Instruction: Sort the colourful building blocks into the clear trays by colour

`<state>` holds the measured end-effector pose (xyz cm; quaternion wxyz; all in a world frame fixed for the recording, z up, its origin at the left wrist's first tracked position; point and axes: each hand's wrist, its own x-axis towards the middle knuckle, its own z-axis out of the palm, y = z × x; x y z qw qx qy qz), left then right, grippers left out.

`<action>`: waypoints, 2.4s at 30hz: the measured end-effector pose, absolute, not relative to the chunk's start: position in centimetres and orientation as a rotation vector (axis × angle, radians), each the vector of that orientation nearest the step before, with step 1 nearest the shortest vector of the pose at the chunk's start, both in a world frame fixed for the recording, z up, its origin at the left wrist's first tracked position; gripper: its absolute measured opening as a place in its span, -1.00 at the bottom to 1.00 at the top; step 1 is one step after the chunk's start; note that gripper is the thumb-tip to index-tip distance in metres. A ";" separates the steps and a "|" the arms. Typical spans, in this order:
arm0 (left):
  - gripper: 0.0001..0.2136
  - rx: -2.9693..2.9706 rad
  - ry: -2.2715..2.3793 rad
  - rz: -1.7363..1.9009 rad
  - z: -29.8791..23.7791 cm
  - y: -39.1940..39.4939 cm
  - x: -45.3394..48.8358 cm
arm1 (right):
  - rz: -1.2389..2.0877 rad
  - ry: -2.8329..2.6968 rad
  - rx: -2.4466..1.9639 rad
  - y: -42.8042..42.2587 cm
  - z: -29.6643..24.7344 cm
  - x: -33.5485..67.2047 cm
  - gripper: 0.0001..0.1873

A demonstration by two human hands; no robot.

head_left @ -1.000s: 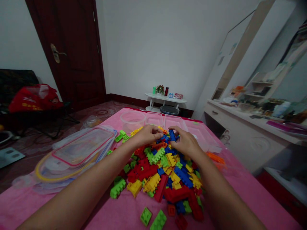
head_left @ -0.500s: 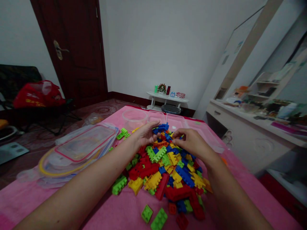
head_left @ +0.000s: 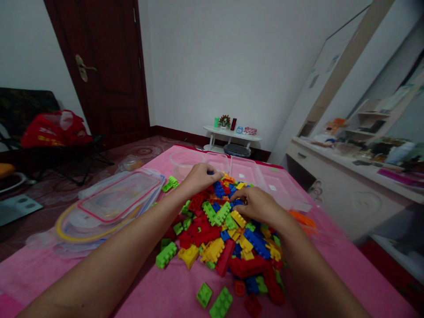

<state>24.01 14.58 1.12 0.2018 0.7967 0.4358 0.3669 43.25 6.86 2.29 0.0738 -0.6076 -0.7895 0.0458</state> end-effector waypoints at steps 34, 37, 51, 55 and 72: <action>-0.88 1.139 1.032 1.087 3.7 19.7 23.2 | -0.035 -1.794 -1.351 6.3 4.7 43.0 -0.77; -0.91 1.221 1.244 1.180 3.6 23.5 21.4 | -0.047 -1.793 -1.385 6.5 4.9 43.8 -0.78; -0.82 2.247 1.170 0.798 2.3 20.0 21.3 | -0.169 -2.046 -2.064 8.8 0.8 46.4 -0.61; -0.82 2.510 1.059 0.265 3.2 15.4 21.1 | -0.137 -2.041 -1.980 9.3 0.5 46.5 -0.63; -0.78 2.691 1.295 -0.151 3.5 13.9 20.7 | 0.180 -2.521 -1.358 6.6 0.2 39.8 -0.63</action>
